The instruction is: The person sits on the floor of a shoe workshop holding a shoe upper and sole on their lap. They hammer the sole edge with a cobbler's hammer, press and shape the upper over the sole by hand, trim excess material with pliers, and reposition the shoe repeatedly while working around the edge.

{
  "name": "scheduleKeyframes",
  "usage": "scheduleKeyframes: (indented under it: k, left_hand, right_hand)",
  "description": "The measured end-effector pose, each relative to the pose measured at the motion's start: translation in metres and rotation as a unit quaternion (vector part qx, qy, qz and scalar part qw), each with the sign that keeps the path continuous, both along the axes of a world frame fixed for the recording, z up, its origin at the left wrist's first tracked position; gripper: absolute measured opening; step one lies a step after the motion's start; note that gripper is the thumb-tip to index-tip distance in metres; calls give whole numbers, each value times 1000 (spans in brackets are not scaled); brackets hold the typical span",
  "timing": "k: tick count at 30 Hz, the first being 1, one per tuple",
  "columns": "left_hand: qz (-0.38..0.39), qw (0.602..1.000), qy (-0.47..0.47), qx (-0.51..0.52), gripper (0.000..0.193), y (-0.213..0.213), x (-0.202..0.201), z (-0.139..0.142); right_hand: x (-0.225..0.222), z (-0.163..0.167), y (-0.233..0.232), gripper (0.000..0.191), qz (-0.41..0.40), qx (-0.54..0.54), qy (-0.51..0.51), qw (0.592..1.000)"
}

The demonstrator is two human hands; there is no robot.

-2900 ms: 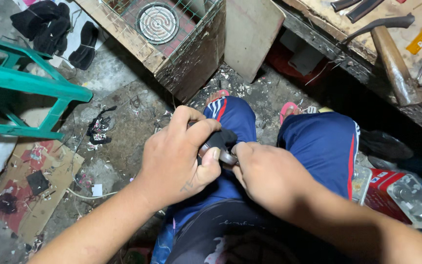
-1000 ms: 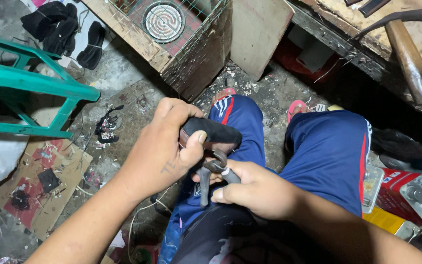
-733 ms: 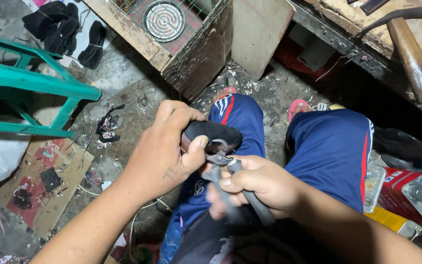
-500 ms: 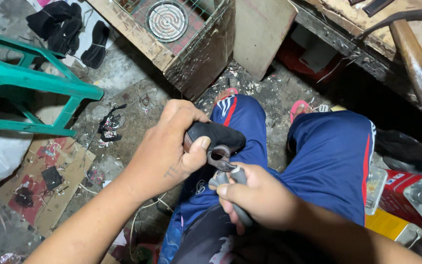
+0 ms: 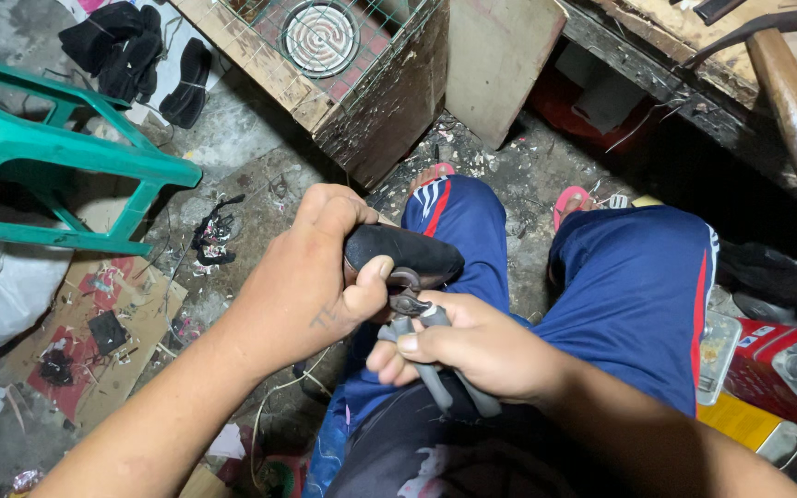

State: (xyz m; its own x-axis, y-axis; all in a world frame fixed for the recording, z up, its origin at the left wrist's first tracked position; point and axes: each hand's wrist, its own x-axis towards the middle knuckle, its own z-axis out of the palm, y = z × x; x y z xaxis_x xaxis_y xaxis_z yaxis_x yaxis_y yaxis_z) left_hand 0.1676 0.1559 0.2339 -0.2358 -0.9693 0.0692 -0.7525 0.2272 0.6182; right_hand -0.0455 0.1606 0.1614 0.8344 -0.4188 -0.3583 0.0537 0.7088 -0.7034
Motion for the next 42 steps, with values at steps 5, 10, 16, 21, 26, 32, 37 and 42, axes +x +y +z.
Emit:
scheduleKeyframes:
  k: [5,10,16,21,26,32,37,42]
  left_hand:
    - [-11,1000,2,18,43,2,-2,2]
    - [18,995,72,70,36,0,3,1]
    - [95,930,328,132,32,0,-3,-44]
    - [154,838,426,304,31,-6,-41,-118]
    - [137,767,521,348,27,0,-35,-153]
    - [94,771,502,381,23,-4,-39,-173]
    - [-21,847,464,257,23,-12,-46,-182]
    - [42,792,528,304,30,-6,-59,-180]
  right_hand:
    - [4,-6,5,29,30,37,48,998]
    - [19,-7,6,29,48,-99,66,992]
    - [-52,14,20,34,51,-534,107,837]
    - [-120,11,47,69,109,-481,496,714]
    - [-151,-10,67,63,56,-486,494,719]
    - [-165,-27,59,42,39,-522,448,725]
    - [-191,-26,14,42,-65,-627,431,646]
    - [-252,-42,-59,51,-130,-682,629,349]
